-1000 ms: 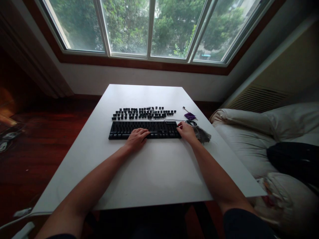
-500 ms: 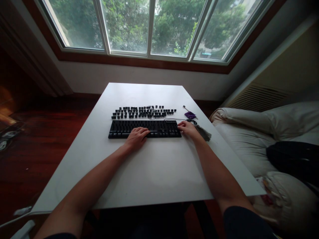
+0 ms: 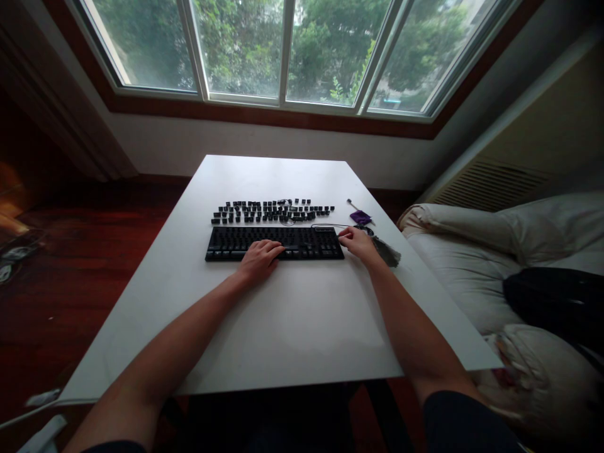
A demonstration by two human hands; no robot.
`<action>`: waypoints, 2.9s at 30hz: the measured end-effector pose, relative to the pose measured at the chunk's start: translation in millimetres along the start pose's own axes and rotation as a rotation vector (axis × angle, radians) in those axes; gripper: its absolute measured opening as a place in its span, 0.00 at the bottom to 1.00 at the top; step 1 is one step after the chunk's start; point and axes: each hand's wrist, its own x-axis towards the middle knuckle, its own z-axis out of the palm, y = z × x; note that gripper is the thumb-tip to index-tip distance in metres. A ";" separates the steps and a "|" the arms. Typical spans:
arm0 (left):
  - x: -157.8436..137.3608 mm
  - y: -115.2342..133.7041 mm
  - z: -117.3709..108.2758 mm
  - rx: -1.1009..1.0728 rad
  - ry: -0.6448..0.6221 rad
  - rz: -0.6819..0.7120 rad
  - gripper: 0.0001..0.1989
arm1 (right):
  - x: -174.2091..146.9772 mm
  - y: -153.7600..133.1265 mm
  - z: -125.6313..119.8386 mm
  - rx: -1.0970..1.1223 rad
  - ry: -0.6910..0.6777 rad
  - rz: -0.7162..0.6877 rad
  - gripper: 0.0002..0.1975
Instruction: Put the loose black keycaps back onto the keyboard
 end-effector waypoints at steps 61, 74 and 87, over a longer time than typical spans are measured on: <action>-0.4 -1.4 0.4 0.020 0.010 0.024 0.24 | -27.1 -40.8 14.9 -0.424 0.167 -0.127 0.10; -0.3 -0.1 0.3 0.014 0.001 0.019 0.23 | -14.7 -32.0 9.2 -0.382 0.095 -0.118 0.09; -0.4 -0.4 0.0 0.008 -0.001 0.012 0.23 | -14.9 -28.8 4.3 -0.342 0.072 -0.118 0.08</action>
